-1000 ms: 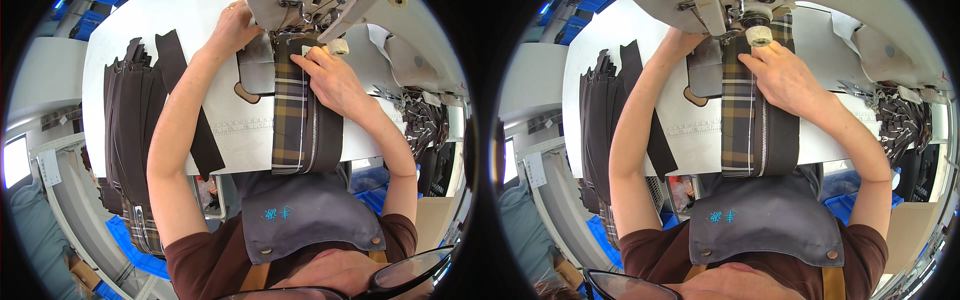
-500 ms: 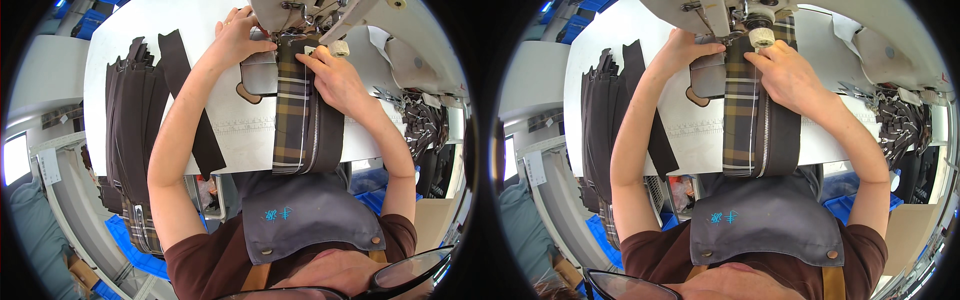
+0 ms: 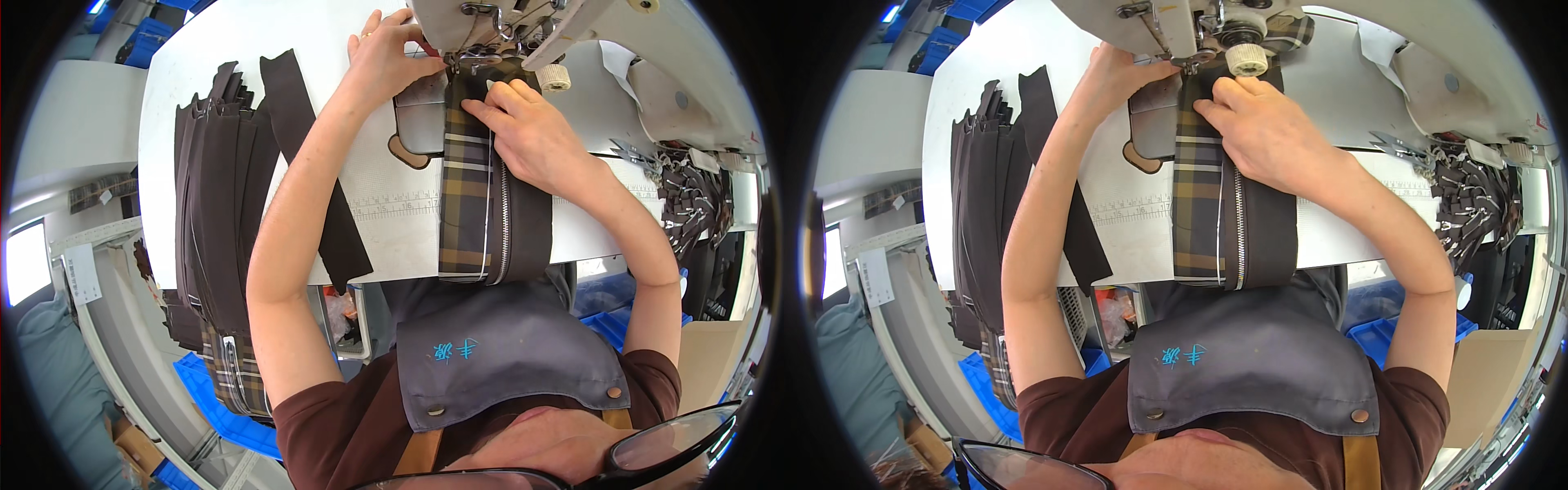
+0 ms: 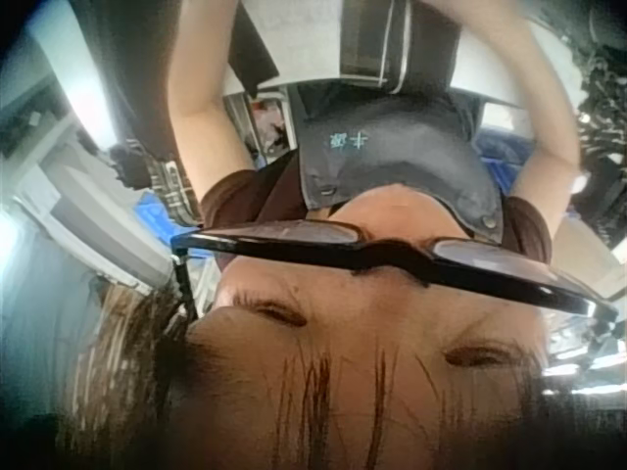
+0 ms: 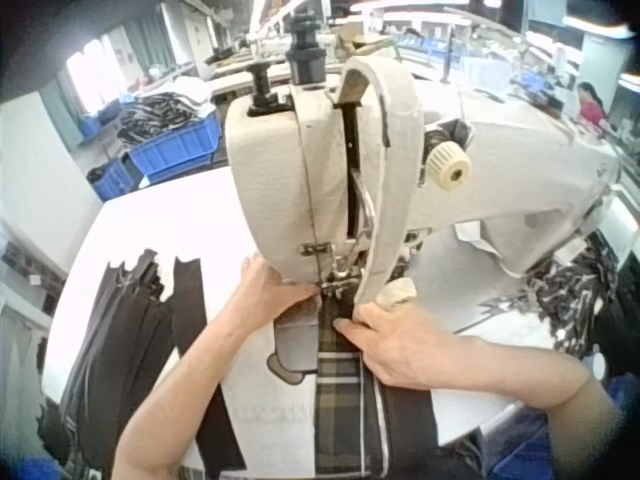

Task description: The person operates an industrial sewing machine to stitch a zipper onto a plaid fabric pouch. They guide the fabric under the needle, trim excess thread with scissors, and reposition the item to sew along the zipper's length. The person handles multiple pouches, stacking completed units to the side.

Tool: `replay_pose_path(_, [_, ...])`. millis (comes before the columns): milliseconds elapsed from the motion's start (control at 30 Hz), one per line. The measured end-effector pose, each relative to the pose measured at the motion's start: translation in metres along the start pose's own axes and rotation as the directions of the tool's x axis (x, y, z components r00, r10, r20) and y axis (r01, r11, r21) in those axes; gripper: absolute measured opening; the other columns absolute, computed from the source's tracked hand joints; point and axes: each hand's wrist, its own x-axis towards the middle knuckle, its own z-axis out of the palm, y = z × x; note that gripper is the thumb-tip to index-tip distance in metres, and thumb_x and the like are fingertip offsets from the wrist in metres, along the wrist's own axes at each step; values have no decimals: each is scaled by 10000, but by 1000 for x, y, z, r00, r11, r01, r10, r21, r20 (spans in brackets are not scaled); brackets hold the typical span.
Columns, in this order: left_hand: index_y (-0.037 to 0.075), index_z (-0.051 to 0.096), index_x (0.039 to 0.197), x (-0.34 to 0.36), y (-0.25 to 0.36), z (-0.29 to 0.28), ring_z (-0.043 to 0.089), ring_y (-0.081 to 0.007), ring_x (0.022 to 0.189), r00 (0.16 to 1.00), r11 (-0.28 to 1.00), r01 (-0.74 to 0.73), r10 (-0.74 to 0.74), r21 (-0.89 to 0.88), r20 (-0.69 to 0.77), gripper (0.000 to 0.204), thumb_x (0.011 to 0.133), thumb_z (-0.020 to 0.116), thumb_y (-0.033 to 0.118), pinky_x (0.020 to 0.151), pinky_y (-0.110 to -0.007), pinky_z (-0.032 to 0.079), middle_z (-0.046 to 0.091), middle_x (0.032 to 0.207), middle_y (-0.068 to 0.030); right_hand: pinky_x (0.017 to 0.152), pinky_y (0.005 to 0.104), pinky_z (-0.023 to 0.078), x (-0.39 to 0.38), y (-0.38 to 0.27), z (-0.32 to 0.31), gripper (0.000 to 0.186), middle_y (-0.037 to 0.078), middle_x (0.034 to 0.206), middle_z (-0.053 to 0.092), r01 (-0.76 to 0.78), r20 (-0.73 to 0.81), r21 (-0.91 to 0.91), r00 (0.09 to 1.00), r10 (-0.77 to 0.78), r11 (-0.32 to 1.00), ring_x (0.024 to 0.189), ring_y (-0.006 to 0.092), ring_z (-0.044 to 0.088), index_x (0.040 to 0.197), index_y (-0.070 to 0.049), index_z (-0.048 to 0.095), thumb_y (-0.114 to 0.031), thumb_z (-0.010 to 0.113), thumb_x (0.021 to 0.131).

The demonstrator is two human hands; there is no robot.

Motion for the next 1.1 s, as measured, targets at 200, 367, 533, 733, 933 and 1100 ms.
replay_pose_path(200, [114,702,883,-5,-6,-6,385,-326,1188,993,996,-77,80,-47,82,271,685,753,292,957,-474,270,563,1193,-80,778,347,440,2,-1,0,360,102,887,495,20,-30,-17,999,-21,1000,869,255,514,1081,27,604,-11,572,725])
replay_pose_path(367, [128,714,788,-19,3,7,247,-411,1349,997,998,-27,22,63,78,214,672,749,304,1023,-604,173,503,1333,-80,769,344,432,0,0,3,351,87,887,518,9,-91,-76,996,-16,997,860,250,529,1060,6,619,-11,579,712])
replay_pose_path(533, [98,709,753,-21,5,11,283,-400,1330,999,1000,1,0,8,-38,160,657,722,226,999,-585,227,512,1320,-96,743,355,450,0,7,6,329,77,924,556,-30,-162,-58,987,20,998,820,258,556,1033,-13,629,-1,591,706])
replay_pose_path(733, [74,694,722,-28,2,5,360,-323,1283,995,998,7,-1,60,-95,132,646,689,182,1030,-512,227,528,1284,-128,727,362,476,0,13,7,206,57,948,571,15,-166,35,986,-9,999,824,266,569,936,-29,627,4,590,736])
replay_pose_path(933, [40,672,793,-39,0,-5,458,-291,1158,989,964,-8,47,264,-139,167,706,698,180,973,-397,365,553,1157,-106,748,347,496,1,11,13,208,62,1098,598,72,-247,-22,966,-75,997,893,266,592,942,-26,605,14,626,739])
replay_pose_path(1100, [66,677,748,-23,-5,0,376,-323,1265,990,994,-68,77,86,-115,180,649,705,213,1021,-486,263,532,1260,-150,740,343,513,0,14,17,204,54,1111,610,29,-246,-19,969,-33,999,904,258,611,951,-35,607,-8,634,750])
